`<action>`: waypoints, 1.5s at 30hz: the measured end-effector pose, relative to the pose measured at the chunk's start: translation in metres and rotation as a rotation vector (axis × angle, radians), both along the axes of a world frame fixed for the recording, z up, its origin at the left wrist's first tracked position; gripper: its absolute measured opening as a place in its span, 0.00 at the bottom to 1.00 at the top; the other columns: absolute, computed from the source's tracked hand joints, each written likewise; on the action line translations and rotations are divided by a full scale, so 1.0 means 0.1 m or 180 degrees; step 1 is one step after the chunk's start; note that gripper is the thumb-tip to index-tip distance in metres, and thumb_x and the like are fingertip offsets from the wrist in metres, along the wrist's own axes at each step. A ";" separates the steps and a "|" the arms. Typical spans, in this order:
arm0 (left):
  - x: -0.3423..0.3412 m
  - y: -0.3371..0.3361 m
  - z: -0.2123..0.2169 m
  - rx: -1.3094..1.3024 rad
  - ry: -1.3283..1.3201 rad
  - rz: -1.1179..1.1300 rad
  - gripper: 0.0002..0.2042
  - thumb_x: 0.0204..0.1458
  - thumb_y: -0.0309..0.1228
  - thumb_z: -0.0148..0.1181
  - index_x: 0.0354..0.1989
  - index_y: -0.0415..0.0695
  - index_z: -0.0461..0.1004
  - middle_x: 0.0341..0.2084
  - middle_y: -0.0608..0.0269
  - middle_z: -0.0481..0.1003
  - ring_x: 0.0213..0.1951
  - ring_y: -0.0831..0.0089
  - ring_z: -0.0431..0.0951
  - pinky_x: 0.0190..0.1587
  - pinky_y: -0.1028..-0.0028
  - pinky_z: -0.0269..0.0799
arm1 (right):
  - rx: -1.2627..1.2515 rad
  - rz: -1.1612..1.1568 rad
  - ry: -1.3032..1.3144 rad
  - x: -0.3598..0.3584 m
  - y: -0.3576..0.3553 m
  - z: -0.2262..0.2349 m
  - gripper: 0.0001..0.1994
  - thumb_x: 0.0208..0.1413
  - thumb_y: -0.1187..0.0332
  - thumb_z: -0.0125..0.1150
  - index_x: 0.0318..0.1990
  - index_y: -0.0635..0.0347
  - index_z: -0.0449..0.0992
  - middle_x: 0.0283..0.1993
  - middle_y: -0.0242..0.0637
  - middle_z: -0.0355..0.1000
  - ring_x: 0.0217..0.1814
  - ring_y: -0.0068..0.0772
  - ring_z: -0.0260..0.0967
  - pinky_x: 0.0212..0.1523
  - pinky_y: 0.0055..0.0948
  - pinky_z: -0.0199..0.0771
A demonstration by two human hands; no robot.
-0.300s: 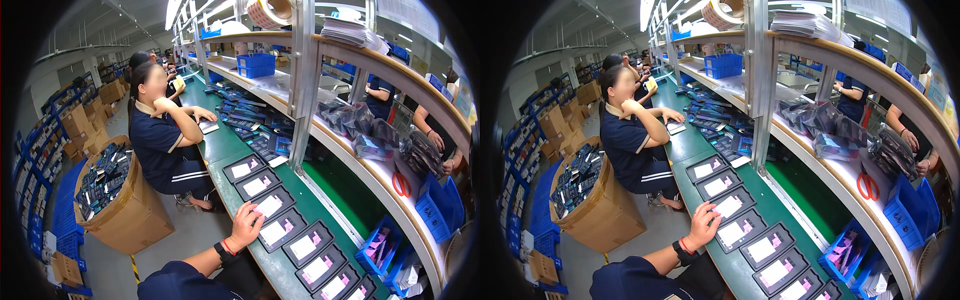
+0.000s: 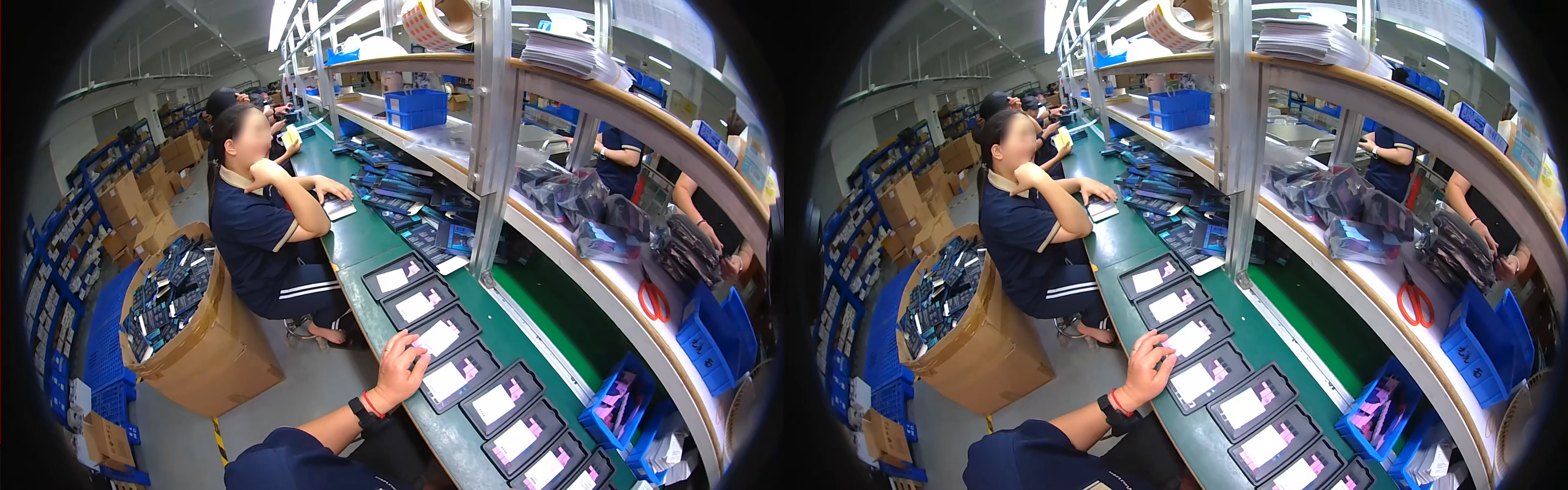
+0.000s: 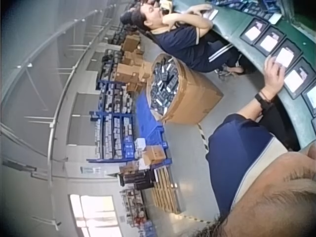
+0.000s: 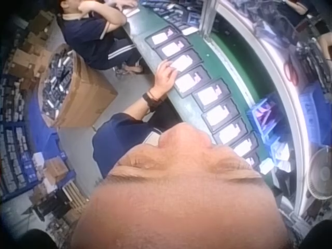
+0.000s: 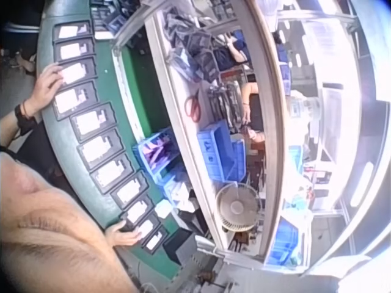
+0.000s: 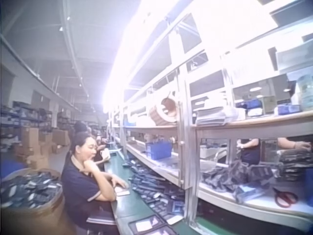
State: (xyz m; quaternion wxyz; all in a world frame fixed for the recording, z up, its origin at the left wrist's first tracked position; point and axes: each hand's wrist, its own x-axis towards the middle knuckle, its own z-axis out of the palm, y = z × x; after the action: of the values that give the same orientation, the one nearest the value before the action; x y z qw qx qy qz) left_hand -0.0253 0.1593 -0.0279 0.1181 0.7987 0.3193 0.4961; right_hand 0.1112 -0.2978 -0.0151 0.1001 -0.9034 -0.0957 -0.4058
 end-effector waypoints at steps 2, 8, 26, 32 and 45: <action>0.05 0.05 0.02 0.0018 0.0021 -0.0046 0.07 0.46 0.30 0.60 0.29 0.40 0.76 0.39 0.50 0.72 0.48 0.49 0.68 0.52 0.60 0.63 | 0.0031 -0.0087 0.0083 -0.01 0.05 0.02 0.30 0.53 0.53 0.58 0.55 0.67 0.63 0.58 0.57 0.59 0.60 0.60 0.55 0.57 0.53 0.55; 0.06 0.08 0.04 0.0037 0.0008 -0.0048 0.06 0.45 0.29 0.60 0.29 0.39 0.75 0.39 0.48 0.72 0.49 0.47 0.68 0.52 0.58 0.63 | 0.0040 0.0025 0.0356 -0.01 0.05 0.03 0.30 0.52 0.54 0.59 0.54 0.71 0.62 0.57 0.62 0.57 0.59 0.63 0.54 0.56 0.55 0.54; 0.20 -0.60 2.70 -0.1349 -0.1363 -0.5843 0.14 0.57 0.38 0.50 0.37 0.39 0.76 0.44 0.42 0.71 0.52 0.48 0.66 0.56 0.55 0.58 | 0.0224 -0.0230 0.0064 0.03 -0.09 -0.33 0.30 0.49 0.52 0.61 0.56 0.62 0.64 0.59 0.50 0.61 0.62 0.55 0.54 0.58 0.51 0.54; 0.25 -0.88 3.18 -0.1459 -0.0833 -0.7041 0.14 0.56 0.37 0.52 0.31 0.40 0.78 0.44 0.38 0.70 0.51 0.45 0.66 0.57 0.54 0.58 | 0.0173 0.0074 -0.0041 -0.06 0.02 -0.20 0.27 0.53 0.53 0.58 0.53 0.65 0.66 0.55 0.52 0.63 0.60 0.57 0.56 0.57 0.53 0.56; 0.11 -0.87 3.00 -0.1214 -0.1177 -0.6989 0.14 0.56 0.39 0.52 0.30 0.41 0.78 0.43 0.40 0.70 0.51 0.45 0.65 0.57 0.53 0.57 | -0.0029 0.0332 0.0032 0.01 -0.11 -0.19 0.29 0.51 0.53 0.59 0.53 0.67 0.65 0.55 0.56 0.62 0.59 0.60 0.55 0.56 0.53 0.56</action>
State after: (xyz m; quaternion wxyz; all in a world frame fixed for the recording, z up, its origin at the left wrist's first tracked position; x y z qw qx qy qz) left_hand -0.0138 0.0726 0.2721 0.6557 0.5303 -0.5073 0.1775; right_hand 0.1118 -0.3085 -0.0345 0.1176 -0.8997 -0.1440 -0.3950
